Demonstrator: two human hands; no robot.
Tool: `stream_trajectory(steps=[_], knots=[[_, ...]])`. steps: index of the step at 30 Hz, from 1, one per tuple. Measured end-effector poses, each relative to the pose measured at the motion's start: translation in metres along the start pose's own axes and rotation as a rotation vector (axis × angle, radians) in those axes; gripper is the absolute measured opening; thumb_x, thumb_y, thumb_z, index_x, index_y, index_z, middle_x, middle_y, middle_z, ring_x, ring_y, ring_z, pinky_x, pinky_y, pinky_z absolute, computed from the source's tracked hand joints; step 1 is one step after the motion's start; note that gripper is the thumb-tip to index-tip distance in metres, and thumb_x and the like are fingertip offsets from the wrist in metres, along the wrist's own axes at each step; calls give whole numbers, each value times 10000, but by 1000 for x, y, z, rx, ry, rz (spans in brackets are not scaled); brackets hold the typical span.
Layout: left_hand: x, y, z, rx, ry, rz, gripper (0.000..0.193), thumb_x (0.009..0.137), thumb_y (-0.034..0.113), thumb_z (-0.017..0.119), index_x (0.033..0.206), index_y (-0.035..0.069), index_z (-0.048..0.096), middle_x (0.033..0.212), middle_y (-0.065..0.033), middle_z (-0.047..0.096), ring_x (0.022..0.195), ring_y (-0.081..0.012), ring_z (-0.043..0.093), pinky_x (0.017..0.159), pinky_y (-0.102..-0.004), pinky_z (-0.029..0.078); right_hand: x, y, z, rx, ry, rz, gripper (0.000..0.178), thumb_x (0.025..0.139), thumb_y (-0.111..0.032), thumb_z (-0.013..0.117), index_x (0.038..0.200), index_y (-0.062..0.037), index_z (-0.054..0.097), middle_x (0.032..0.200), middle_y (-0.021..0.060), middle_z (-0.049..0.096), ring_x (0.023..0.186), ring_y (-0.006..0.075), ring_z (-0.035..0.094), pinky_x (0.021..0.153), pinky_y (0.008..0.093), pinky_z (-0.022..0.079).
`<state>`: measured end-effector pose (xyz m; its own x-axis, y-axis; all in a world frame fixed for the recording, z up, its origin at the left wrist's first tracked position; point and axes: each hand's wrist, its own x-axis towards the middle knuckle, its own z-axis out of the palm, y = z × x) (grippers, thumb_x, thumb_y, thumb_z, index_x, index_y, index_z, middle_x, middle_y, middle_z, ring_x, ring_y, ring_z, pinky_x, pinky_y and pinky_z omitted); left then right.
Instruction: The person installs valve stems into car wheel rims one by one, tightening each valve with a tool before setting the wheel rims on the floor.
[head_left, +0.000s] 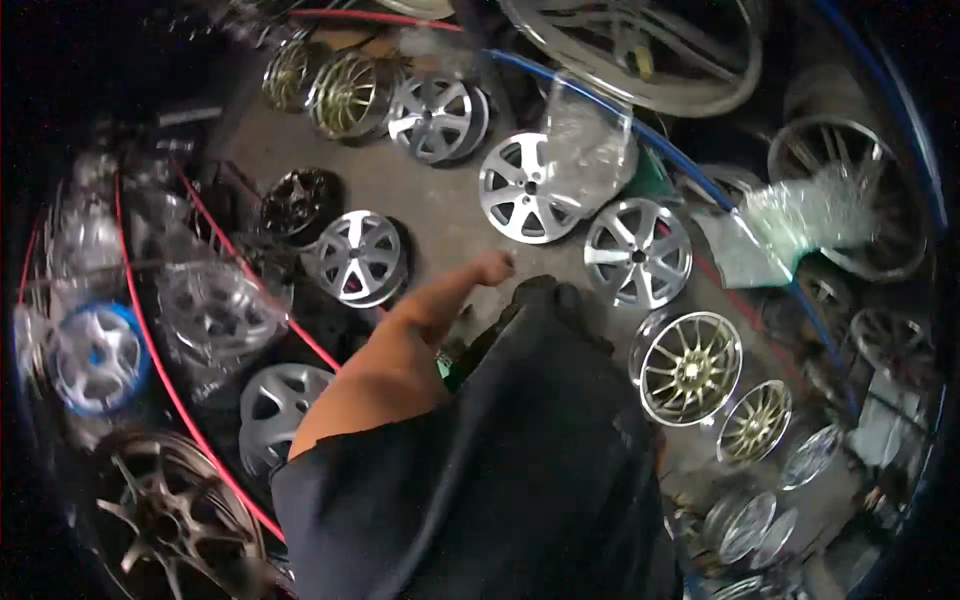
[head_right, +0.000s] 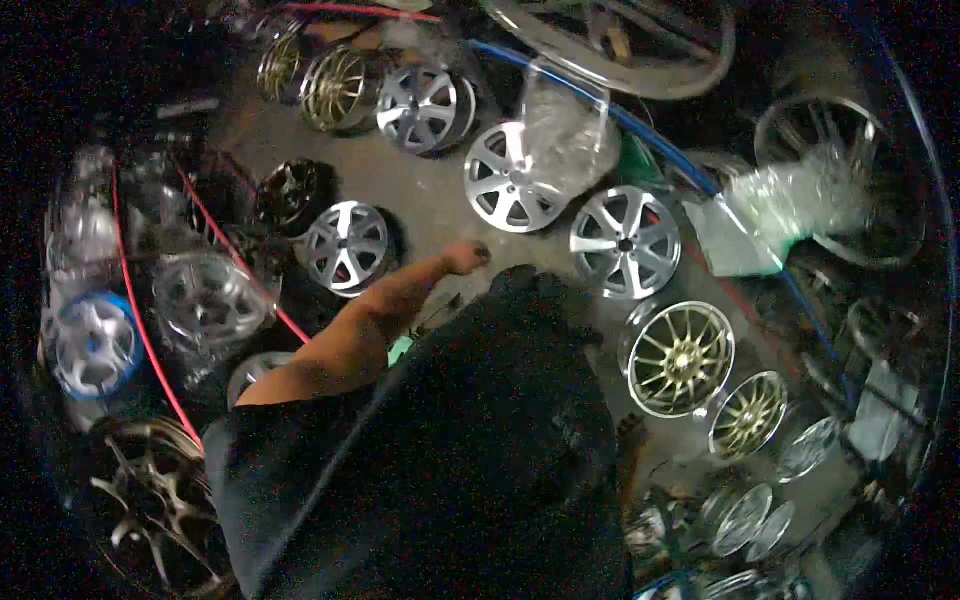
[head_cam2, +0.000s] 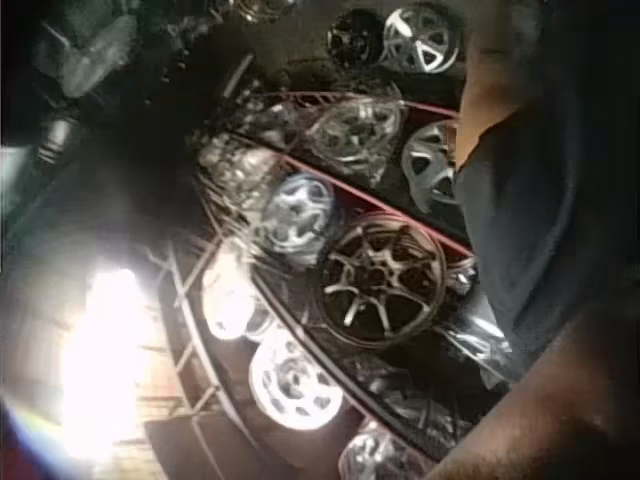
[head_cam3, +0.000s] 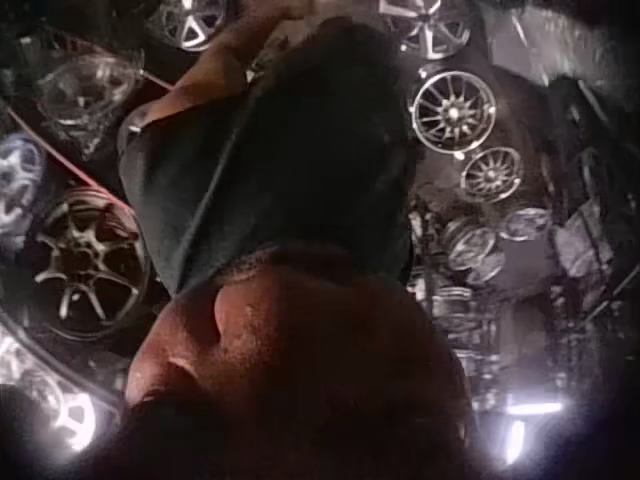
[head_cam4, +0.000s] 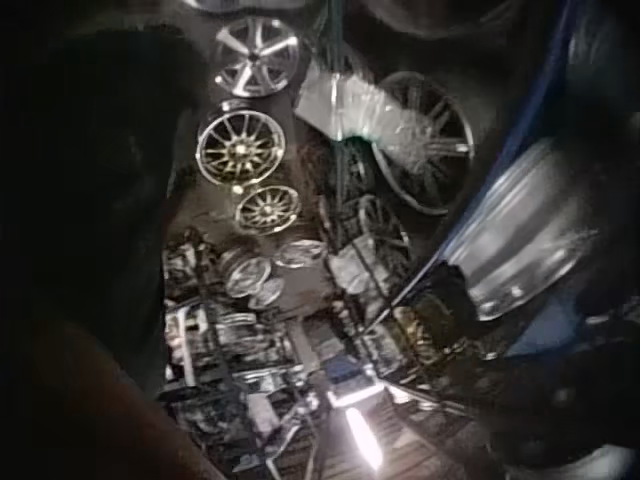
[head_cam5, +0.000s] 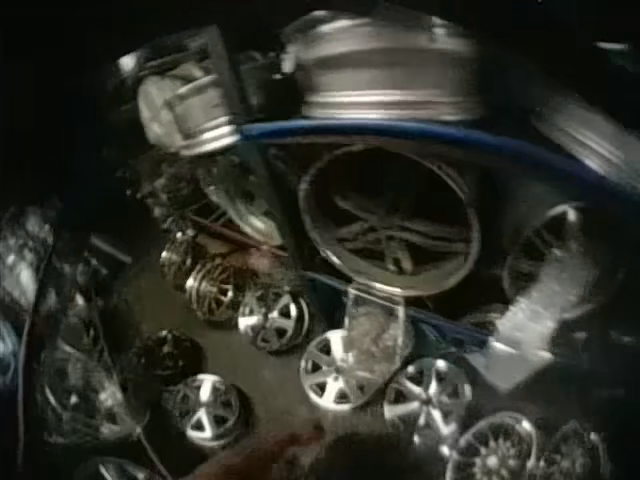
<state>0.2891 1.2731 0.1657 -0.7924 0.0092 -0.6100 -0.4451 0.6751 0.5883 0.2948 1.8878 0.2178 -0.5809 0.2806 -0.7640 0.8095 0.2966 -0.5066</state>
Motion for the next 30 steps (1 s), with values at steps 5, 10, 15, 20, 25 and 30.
stream_trajectory(steps=[5, 10, 15, 20, 25, 30], knots=[[-26, 103, 58, -154, -5, 15, 330, 783, 352, 628, 975, 93, 693, 975, -206, 672, 914, -361, 639, 817, -457, 490, 8, -16, 2, -115, -29, -21, 351, 942, -360, 542, 1095, -55, 624, 850, 61, 624, 696, 169, 568, 612, 321, 464], [-19, 55, 89, -162, -159, 25, 302, 800, 322, 633, 990, 97, 699, 972, -209, 675, 912, -380, 635, 817, -459, 493, 18, -23, 6, -176, -55, -45, 344, 941, -354, 544, 1083, -52, 627, 848, 63, 627, 699, 177, 573, 616, 331, 466], [-6, -19, 73, -175, -31, -404, 398, 866, 399, 595, 1061, 67, 693, 1133, -210, 647, 1029, -385, 609, 882, -454, 481, 21, -32, 8, -211, -74, -60, 338, 940, -348, 546, 1072, -49, 629, 846, 66, 630, 702, 185, 578, 621, 341, 469], [-11, -12, 11, -48, 68, -438, 469, 859, 430, 593, 1131, 54, 659, 1155, -188, 646, 1050, -352, 614, 896, -448, 475, 20, -32, 6, -232, -66, -60, 331, 939, -342, 547, 1061, -46, 632, 844, 68, 632, 705, 192, 583, 626, 351, 472], [-2, 34, -20, -9, 43, -283, 512, 863, 454, 574, 1184, 60, 631, 1150, -185, 648, 1064, -361, 605, 912, -447, 468, 15, -30, 7, -246, -56, -46, 325, 939, -336, 549, 1049, -43, 635, 843, 71, 635, 708, 200, 588, 631, 361, 474], [23, 69, -8, 104, 28, -117, 465, 819, 431, 580, 1085, 65, 683, 1133, -183, 651, 1066, -366, 602, 920, -450, 467, 4, -23, 6, -242, -27, -18, 319, 938, -330, 550, 1038, -40, 637, 841, 73, 638, 711, 208, 593, 636, 371, 477]])
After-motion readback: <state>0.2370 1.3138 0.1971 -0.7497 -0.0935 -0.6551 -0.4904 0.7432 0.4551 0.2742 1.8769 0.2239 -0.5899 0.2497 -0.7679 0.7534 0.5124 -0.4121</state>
